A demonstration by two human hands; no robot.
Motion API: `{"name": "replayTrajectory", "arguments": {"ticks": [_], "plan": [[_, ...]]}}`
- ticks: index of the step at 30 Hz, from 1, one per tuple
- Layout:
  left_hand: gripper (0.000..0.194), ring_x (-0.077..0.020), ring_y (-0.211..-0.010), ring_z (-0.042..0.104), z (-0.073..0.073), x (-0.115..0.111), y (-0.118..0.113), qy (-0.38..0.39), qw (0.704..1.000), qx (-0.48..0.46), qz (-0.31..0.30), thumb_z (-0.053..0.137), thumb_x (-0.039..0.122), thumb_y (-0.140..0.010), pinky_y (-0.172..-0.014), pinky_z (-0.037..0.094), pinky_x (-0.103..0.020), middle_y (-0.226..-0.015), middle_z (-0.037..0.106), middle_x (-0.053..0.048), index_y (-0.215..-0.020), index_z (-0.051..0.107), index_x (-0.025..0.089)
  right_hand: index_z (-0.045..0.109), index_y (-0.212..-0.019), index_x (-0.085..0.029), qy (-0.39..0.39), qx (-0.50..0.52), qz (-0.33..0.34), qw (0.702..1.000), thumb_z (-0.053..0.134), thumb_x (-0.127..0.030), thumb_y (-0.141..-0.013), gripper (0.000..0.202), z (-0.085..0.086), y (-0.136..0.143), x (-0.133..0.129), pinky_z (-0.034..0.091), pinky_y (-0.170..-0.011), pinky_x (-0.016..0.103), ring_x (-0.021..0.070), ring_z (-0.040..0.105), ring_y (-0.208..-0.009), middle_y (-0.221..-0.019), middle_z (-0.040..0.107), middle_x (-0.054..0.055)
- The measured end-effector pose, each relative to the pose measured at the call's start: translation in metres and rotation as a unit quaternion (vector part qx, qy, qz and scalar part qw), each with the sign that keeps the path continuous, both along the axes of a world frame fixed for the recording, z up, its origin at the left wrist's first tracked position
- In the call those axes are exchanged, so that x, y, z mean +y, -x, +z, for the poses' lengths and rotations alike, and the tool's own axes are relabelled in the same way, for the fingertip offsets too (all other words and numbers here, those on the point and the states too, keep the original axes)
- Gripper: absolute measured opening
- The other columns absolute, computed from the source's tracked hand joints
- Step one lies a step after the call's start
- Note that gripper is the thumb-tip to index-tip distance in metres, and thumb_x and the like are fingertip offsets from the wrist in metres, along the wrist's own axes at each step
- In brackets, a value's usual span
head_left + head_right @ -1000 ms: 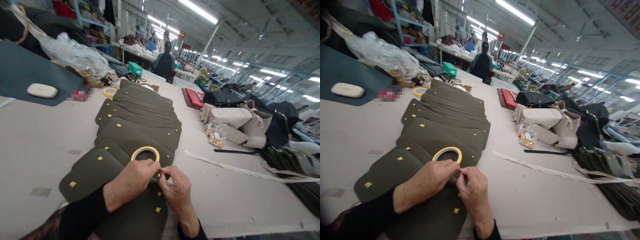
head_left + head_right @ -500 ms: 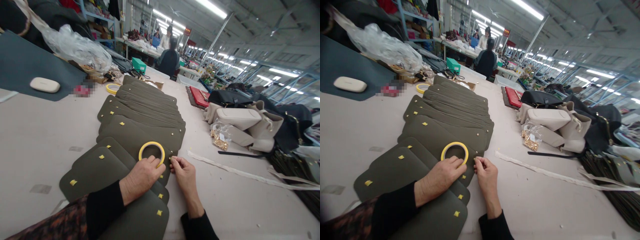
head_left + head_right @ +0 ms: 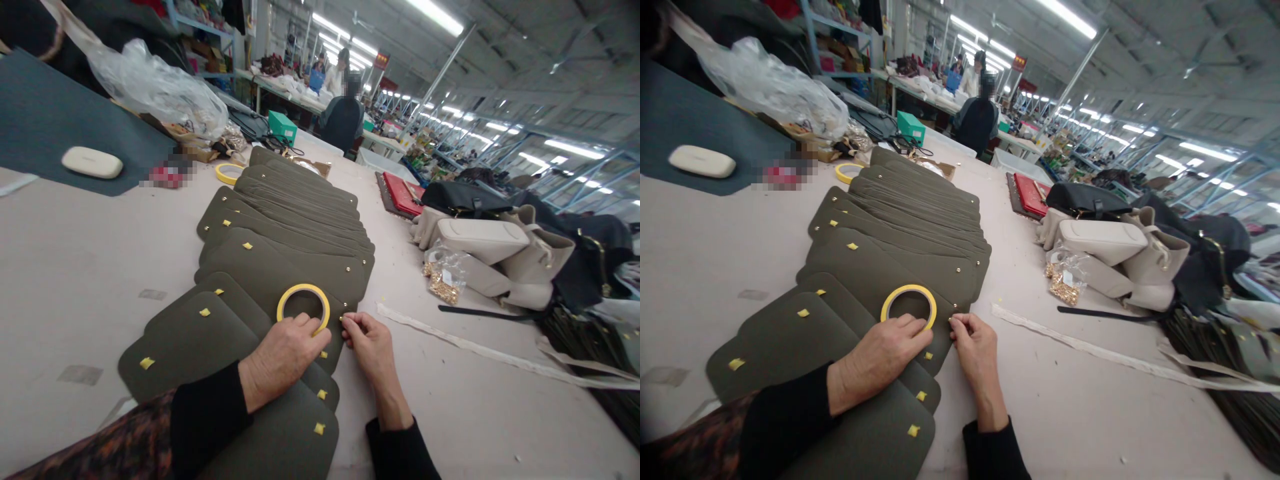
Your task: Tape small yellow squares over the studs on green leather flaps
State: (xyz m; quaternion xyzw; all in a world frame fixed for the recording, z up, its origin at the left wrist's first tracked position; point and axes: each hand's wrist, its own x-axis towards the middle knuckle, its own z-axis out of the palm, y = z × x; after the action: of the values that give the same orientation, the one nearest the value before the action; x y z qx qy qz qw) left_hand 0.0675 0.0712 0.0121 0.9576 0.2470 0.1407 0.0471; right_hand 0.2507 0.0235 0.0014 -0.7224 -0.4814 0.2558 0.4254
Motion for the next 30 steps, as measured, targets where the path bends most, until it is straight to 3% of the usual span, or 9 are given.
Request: {"name": "replayTrajectory", "arguments": {"ticks": [2, 4, 8, 12, 17, 21, 24, 30], "plan": [[0.004, -0.0203, -0.079, 0.052, -0.001, 0.000, 0.000, 0.001, 1.000, -0.004, 0.001, 0.051, 0.016, -0.091, -0.064, 0.045, -0.031, -0.087, 0.057, -0.003, -0.088, 0.051, 0.019, 0.069, -0.080, -0.014, 0.007, 0.066, 0.002, 0.998, 0.061, -0.043, -0.080, 0.030, -0.002, -0.004, -0.001, 0.047, -0.048, 0.024, 0.0134, 0.057, -0.049, -0.058, 0.064, 0.001], [0.005, -0.0199, -0.078, 0.052, -0.001, -0.001, 0.001, 0.000, 1.000, -0.005, 0.003, 0.051, 0.016, -0.090, -0.064, 0.044, -0.030, -0.086, 0.057, -0.003, -0.087, 0.051, 0.019, 0.070, -0.080, -0.014, -0.002, 0.067, 0.007, 0.998, 0.062, -0.043, -0.079, 0.030, -0.004, -0.005, -0.002, 0.048, -0.049, 0.024, 0.0135, 0.057, -0.050, -0.058, 0.064, 0.001], [0.006, -0.0201, -0.078, 0.052, -0.001, -0.002, 0.002, -0.001, 1.000, -0.008, 0.003, 0.051, 0.015, -0.090, -0.064, 0.044, -0.031, -0.086, 0.057, -0.003, -0.087, 0.051, 0.019, 0.071, -0.082, -0.017, -0.023, -0.069, 0.007, 0.997, 0.056, -0.036, -0.083, 0.024, -0.003, 0.003, -0.001, 0.050, -0.058, 0.028, 0.0166, 0.063, -0.059, -0.066, 0.069, 0.004], [0.006, -0.0200, -0.078, 0.052, -0.003, -0.002, 0.002, -0.004, 1.000, -0.005, 0.004, 0.051, 0.014, -0.090, -0.064, 0.044, -0.031, -0.086, 0.057, -0.004, -0.086, 0.051, 0.019, 0.068, -0.082, -0.019, -0.047, -0.216, 0.012, 0.975, 0.052, -0.028, -0.086, 0.019, 0.001, 0.011, 0.002, 0.049, -0.070, 0.031, 0.0199, 0.067, -0.072, -0.081, 0.073, 0.006], [0.007, -0.0208, -0.080, 0.052, 0.000, 0.001, 0.004, 0.010, 1.000, -0.007, 0.001, 0.049, 0.013, -0.090, -0.065, 0.045, -0.031, -0.088, 0.057, -0.004, -0.089, 0.052, 0.019, 0.056, -0.113, -0.014, -0.041, -0.221, -0.029, 0.974, 0.058, -0.033, -0.085, 0.034, 0.002, 0.005, -0.003, 0.048, -0.058, 0.028, 0.0184, 0.064, -0.057, -0.063, 0.067, 0.000], [0.010, -0.0216, -0.079, 0.051, 0.007, 0.004, 0.009, 0.009, 1.000, 0.019, -0.013, 0.049, 0.009, -0.087, -0.066, 0.045, -0.033, -0.085, 0.056, -0.005, -0.086, 0.052, 0.019, 0.062, -0.093, -0.018, -0.101, -0.238, 0.033, 0.965, 0.053, -0.028, -0.089, 0.014, -0.001, -0.002, -0.011, 0.050, -0.066, 0.027, 0.0161, 0.065, -0.068, -0.078, 0.069, 0.004], [0.011, -0.0224, -0.076, 0.051, 0.009, 0.005, 0.012, -0.005, 0.999, 0.038, -0.015, 0.049, 0.009, -0.086, -0.065, 0.044, -0.035, -0.083, 0.055, -0.005, -0.086, 0.051, 0.019, 0.066, -0.090, -0.017, -0.107, -0.294, 0.085, 0.946, 0.048, -0.022, -0.091, 0.018, -0.004, 0.000, -0.012, 0.049, -0.072, 0.029, 0.0177, 0.064, -0.075, -0.081, 0.069, 0.006], [0.011, -0.0228, -0.073, 0.052, 0.007, 0.003, 0.010, -0.013, 0.998, 0.056, -0.015, 0.049, 0.010, -0.085, -0.064, 0.043, -0.036, -0.082, 0.055, -0.004, -0.088, 0.049, 0.020, 0.068, -0.084, -0.018, -0.076, -0.224, 0.026, 0.971, 0.054, -0.026, -0.086, 0.016, -0.008, 0.009, -0.004, 0.049, -0.066, 0.027, 0.0164, 0.065, -0.068, -0.079, 0.071, 0.004]]}}
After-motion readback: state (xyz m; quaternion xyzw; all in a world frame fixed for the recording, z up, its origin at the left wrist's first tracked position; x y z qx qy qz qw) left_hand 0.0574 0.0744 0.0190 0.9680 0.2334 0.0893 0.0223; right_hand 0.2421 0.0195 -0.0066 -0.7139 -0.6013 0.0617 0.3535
